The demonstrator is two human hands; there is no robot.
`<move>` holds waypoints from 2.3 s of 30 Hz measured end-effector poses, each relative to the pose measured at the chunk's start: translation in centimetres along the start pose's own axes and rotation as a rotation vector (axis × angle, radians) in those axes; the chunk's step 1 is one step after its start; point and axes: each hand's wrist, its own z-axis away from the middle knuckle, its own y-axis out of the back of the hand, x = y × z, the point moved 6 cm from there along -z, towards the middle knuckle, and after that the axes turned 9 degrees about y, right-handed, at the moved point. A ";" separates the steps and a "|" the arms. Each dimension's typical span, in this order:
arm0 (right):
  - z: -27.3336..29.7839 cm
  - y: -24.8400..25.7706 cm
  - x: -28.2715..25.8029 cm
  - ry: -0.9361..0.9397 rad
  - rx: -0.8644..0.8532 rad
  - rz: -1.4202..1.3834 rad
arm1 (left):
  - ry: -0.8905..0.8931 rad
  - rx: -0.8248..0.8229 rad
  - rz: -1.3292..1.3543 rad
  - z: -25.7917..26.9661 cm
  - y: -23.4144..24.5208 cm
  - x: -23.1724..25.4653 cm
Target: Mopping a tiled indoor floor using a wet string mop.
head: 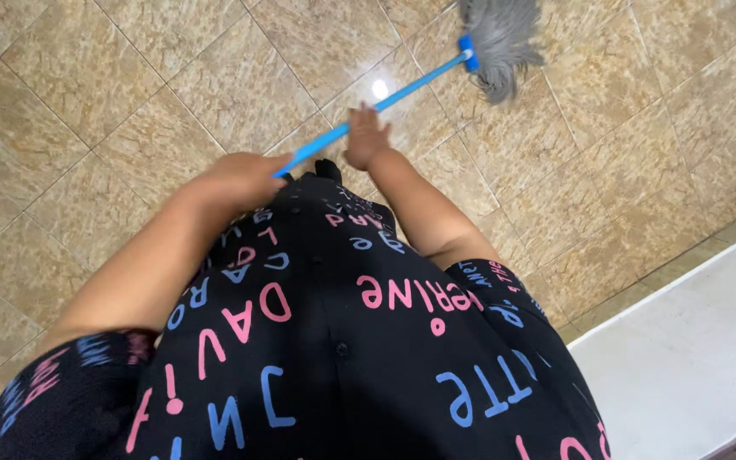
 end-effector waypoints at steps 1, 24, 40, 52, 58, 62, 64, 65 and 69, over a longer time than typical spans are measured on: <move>1.1 0.0 -2.1 -0.003 -0.004 -0.006 | -0.001 -0.007 -0.002 3.2 1.5 0.3; 3.6 4.5 6.6 0.019 0.653 -0.240 | 0.020 0.050 -0.233 0.1 11.8 13.3; 2.9 -0.2 -12.3 0.157 -0.022 0.020 | 0.273 0.031 -0.128 15.8 8.5 -0.3; 3.7 3.6 -13.9 0.446 0.302 -0.071 | 0.136 0.167 0.044 16.7 11.2 2.0; -0.8 4.7 -6.3 0.217 0.407 -0.053 | 0.095 0.088 0.004 6.9 8.2 1.8; -4.5 2.7 -1.9 0.057 0.346 0.001 | 0.065 0.165 0.034 1.3 2.1 0.1; -6.5 1.5 -1.7 0.042 0.310 0.076 | 0.062 0.172 0.020 0.8 -0.3 -1.7; -7.3 0.5 -1.8 0.061 0.264 0.146 | 0.048 0.203 0.061 1.6 -0.9 -2.6; -6.1 -1.0 -8.5 0.269 0.159 0.188 | 0.247 0.105 0.080 10.3 2.1 -4.2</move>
